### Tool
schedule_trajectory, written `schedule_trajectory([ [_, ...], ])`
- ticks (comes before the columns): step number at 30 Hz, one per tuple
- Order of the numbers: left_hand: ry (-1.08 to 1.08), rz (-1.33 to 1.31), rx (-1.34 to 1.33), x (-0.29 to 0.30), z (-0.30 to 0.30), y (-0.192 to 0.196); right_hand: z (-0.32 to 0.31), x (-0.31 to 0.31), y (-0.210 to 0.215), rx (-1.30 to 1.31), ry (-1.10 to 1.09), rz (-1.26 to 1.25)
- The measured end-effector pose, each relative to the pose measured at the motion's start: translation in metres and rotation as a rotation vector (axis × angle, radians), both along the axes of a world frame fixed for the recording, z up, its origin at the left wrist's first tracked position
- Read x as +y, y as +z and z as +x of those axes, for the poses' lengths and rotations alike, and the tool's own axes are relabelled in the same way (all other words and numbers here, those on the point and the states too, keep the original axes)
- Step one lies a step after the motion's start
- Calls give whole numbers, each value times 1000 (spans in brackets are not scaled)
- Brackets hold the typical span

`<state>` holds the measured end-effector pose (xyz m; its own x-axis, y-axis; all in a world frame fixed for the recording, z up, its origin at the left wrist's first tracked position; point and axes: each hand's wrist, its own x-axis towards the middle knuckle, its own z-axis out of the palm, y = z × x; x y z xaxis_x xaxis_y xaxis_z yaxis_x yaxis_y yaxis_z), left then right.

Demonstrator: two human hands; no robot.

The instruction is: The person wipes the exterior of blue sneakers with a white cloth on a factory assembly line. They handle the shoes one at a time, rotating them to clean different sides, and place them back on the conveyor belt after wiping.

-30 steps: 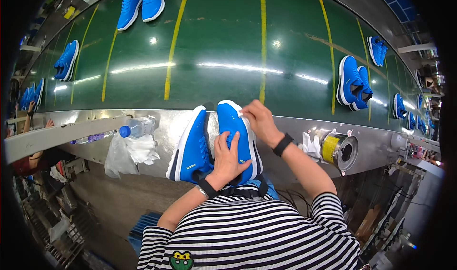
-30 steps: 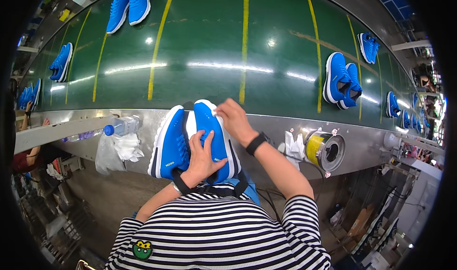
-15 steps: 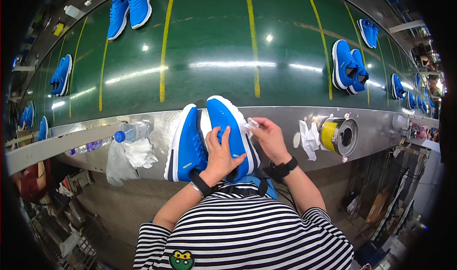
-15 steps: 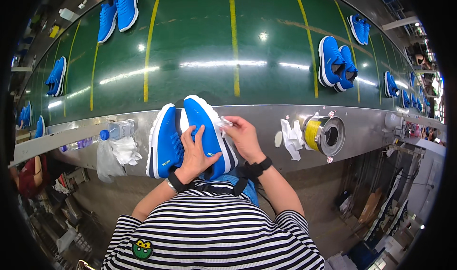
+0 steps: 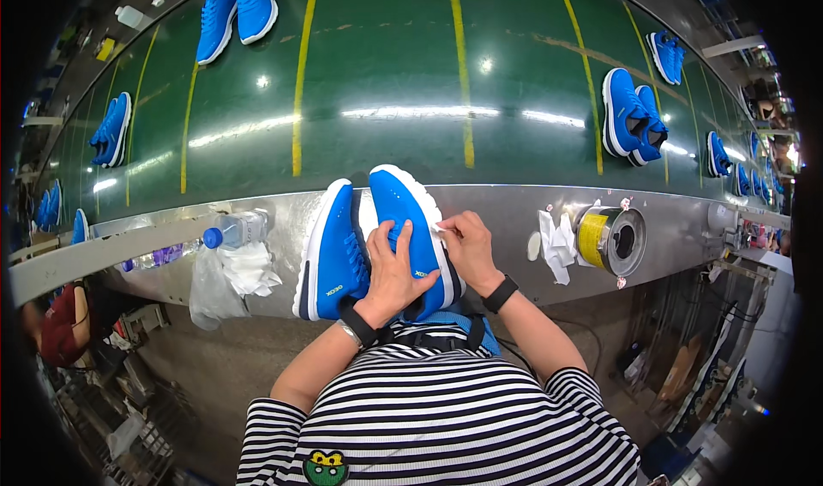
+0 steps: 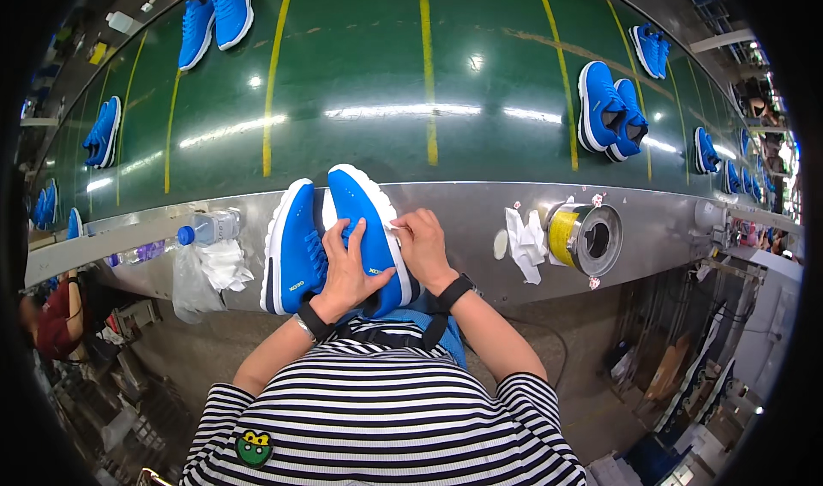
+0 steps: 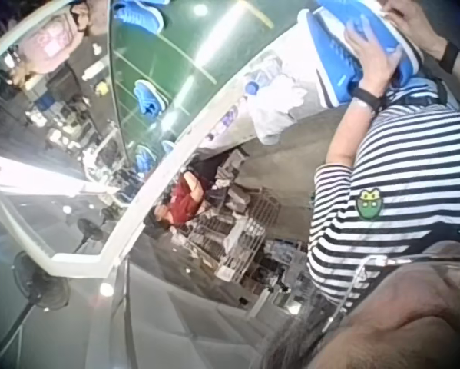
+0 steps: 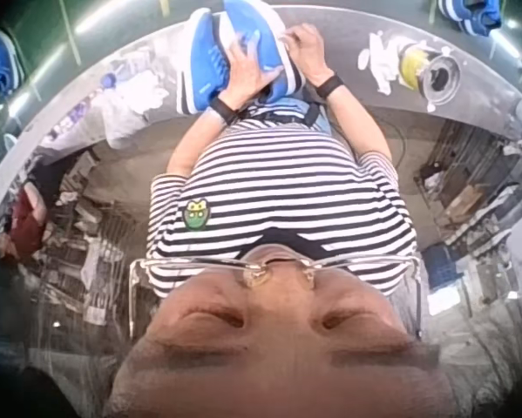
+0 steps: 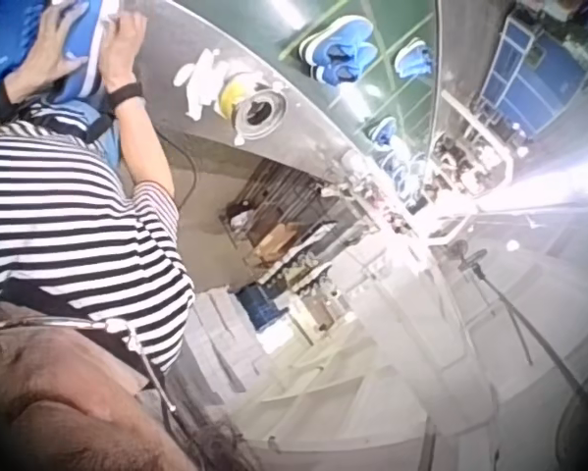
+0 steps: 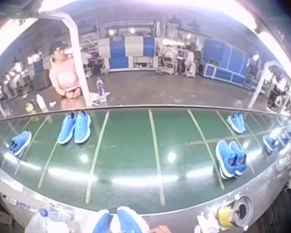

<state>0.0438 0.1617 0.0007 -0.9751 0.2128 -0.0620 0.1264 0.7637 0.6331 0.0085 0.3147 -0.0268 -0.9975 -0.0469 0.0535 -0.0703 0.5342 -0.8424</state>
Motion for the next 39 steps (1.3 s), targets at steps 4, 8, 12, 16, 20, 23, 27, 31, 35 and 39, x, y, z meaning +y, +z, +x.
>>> schedule_trajectory([
  [4,-6,4,11,2,-2,-1,-24,-4,1,116,14,30],
  [8,8,-11,13,5,-2,2,-38,-9,4,-216,-154,-238],
  [12,17,0,-4,2,-2,2,-15,0,1,-440,-178,-601],
  [16,16,7,-2,2,-1,1,-10,-2,9,-77,-8,-112],
  [20,2,4,-2,3,-3,0,-27,-9,5,63,23,-5],
  [23,9,1,-11,4,-3,0,-25,-7,4,86,36,2],
  [27,0,4,-12,1,-2,-1,-7,-4,5,40,40,15],
  [31,-13,14,3,2,-3,-2,-31,-9,7,140,40,23],
  [35,-9,6,-11,-1,0,-1,-3,-1,5,108,64,14],
  [39,-17,30,2,-5,1,-3,-17,-8,7,106,86,15],
])
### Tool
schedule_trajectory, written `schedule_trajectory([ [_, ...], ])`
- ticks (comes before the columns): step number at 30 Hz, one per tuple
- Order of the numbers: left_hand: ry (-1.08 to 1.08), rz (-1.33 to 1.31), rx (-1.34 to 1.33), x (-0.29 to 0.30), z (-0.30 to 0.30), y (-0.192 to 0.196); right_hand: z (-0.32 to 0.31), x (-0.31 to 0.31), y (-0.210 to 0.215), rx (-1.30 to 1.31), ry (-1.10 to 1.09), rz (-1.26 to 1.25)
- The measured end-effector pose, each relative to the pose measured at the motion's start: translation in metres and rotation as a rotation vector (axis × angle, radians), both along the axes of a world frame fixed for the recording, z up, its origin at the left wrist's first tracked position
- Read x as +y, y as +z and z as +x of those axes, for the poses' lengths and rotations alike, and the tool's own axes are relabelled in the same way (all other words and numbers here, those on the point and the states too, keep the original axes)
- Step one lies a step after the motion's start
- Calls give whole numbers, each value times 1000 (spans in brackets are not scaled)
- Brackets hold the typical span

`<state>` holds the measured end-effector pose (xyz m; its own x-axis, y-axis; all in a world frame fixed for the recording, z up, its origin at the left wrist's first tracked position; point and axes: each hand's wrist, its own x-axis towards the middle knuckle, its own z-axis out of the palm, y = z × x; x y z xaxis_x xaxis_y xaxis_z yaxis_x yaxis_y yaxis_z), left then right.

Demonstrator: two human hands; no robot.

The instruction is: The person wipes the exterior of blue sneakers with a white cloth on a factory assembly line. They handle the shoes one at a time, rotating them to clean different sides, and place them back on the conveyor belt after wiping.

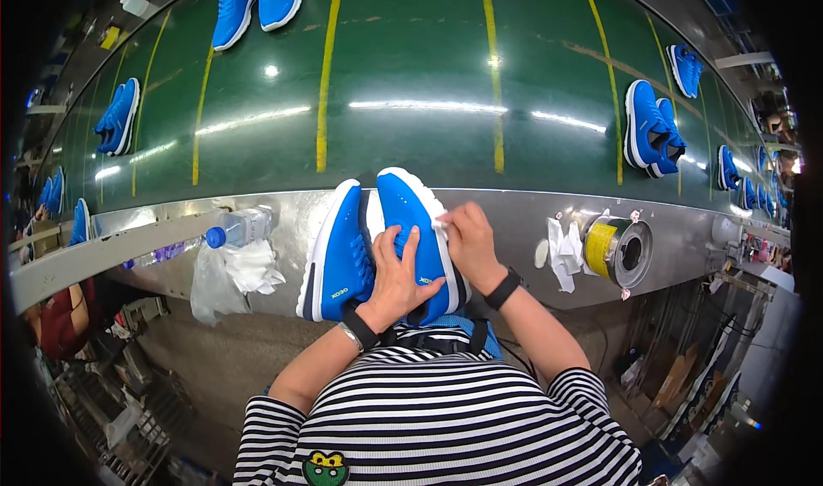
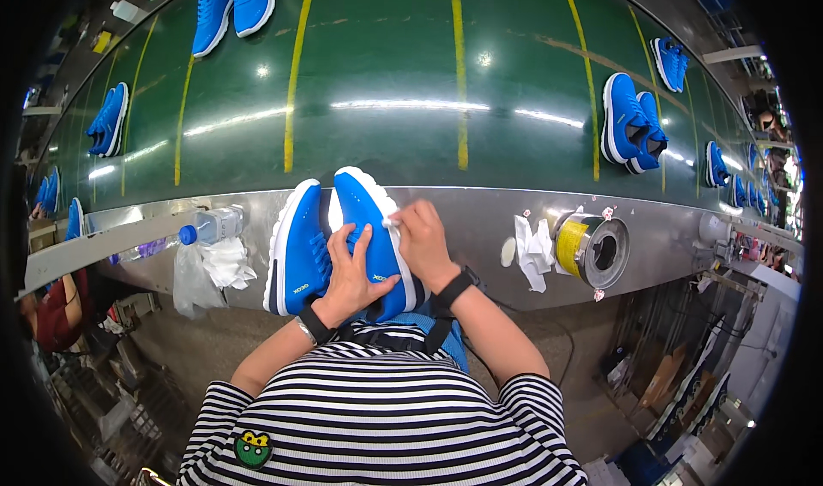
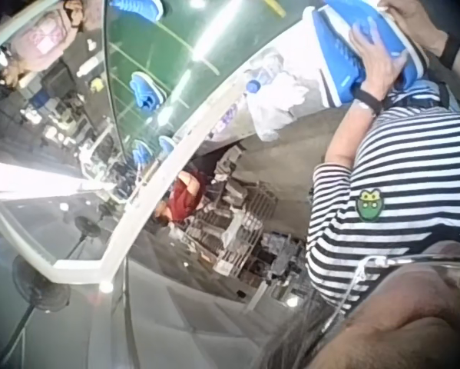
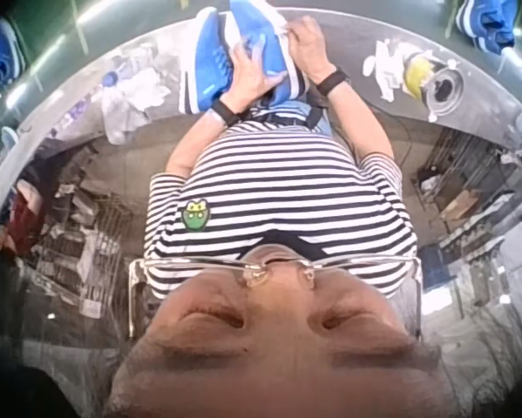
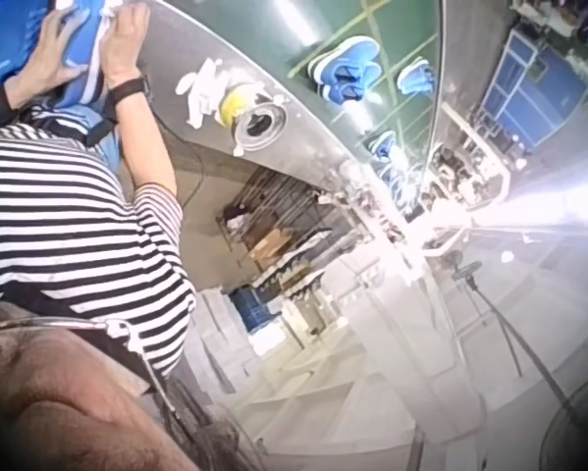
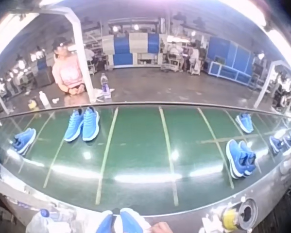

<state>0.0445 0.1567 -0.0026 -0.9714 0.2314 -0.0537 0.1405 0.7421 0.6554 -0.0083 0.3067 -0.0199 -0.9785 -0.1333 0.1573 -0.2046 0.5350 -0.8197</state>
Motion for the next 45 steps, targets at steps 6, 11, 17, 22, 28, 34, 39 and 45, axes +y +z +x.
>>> schedule_trajectory([
  [6,4,-17,-4,2,0,1,-57,-23,4,124,97,52],
  [11,26,-3,5,1,1,3,16,13,3,84,76,57],
  [17,3,45,-4,-18,11,-1,51,63,-16,-202,-431,-120],
  [22,-27,55,-45,-32,20,1,56,83,-40,-240,-416,206],
  [28,-1,183,36,-76,33,24,82,77,-23,-117,-476,244],
  [34,374,224,41,-159,35,17,89,36,-2,-398,-223,-265],
  [39,242,476,-586,-182,33,-37,73,5,-30,-716,56,-479],
  [45,219,371,-512,-174,29,-36,69,0,-34,-792,22,-543],
])
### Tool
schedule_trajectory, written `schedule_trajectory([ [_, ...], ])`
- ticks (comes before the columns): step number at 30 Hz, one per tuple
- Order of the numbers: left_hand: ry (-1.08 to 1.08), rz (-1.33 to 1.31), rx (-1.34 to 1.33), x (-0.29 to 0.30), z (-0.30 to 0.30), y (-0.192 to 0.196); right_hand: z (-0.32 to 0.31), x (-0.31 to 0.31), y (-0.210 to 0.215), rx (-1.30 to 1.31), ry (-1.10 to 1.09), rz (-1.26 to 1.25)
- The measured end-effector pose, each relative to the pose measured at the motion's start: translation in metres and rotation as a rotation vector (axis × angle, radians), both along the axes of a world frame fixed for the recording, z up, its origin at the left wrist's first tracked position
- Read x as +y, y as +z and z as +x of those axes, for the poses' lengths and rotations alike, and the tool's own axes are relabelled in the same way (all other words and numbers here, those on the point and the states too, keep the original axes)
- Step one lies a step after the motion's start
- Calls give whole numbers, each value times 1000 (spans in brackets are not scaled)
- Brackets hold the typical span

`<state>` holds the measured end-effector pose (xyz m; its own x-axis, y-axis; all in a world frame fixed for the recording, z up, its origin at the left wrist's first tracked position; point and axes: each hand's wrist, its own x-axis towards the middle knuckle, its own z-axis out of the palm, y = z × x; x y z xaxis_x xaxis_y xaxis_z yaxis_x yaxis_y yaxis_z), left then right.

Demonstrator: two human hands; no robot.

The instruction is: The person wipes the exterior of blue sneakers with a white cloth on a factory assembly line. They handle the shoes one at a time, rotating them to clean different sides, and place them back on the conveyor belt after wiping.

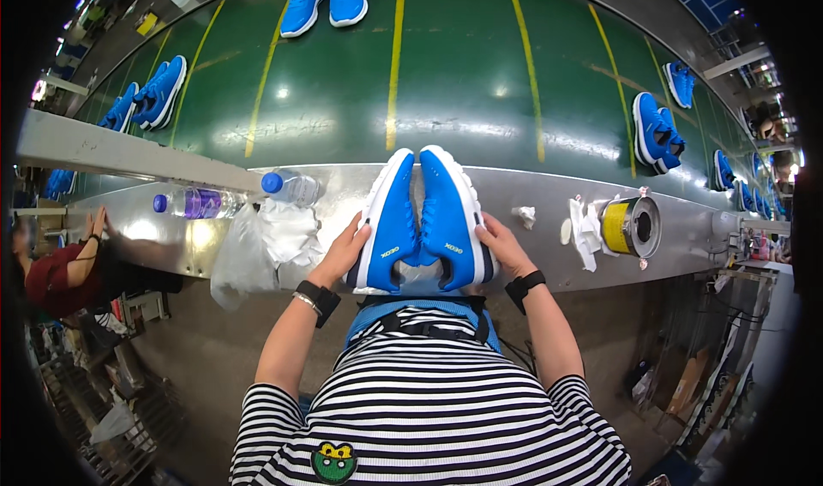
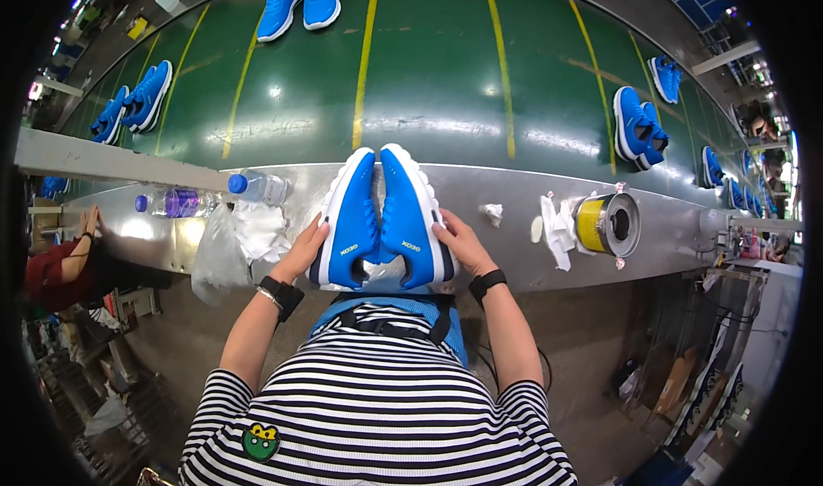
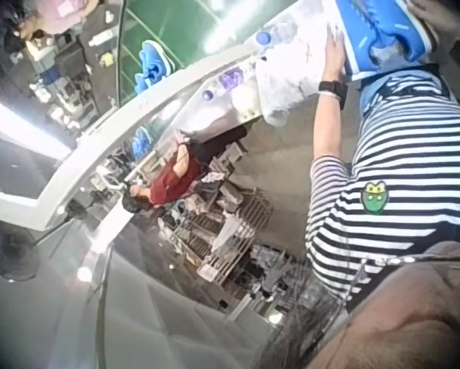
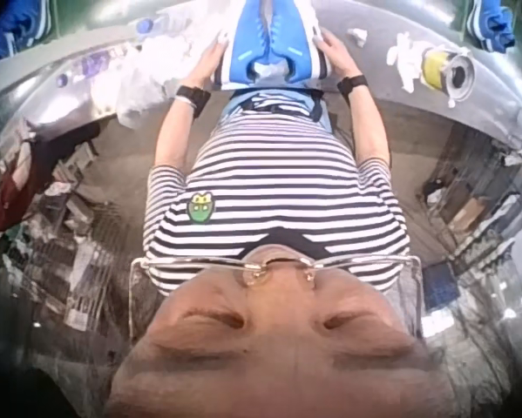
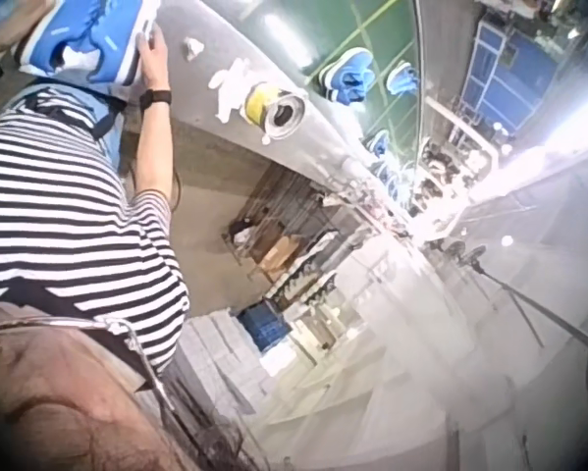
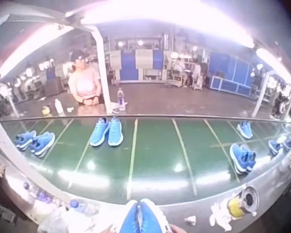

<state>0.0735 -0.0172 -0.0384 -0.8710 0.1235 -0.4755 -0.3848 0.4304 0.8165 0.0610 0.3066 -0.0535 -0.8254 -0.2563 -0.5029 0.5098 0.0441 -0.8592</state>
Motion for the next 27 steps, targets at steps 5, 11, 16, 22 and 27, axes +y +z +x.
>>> schedule_trajectory([
  [5,62,117,-36,6,1,-1,0,2,4,-69,-52,-91],
  [11,100,330,-135,7,2,3,4,10,10,-289,-146,-216],
  [16,65,306,-155,7,-2,11,7,14,5,-328,-161,-298],
  [22,74,364,-255,8,-14,27,7,14,14,-391,-199,-376],
  [27,120,406,-319,8,-19,27,8,17,15,-353,-225,-447],
])
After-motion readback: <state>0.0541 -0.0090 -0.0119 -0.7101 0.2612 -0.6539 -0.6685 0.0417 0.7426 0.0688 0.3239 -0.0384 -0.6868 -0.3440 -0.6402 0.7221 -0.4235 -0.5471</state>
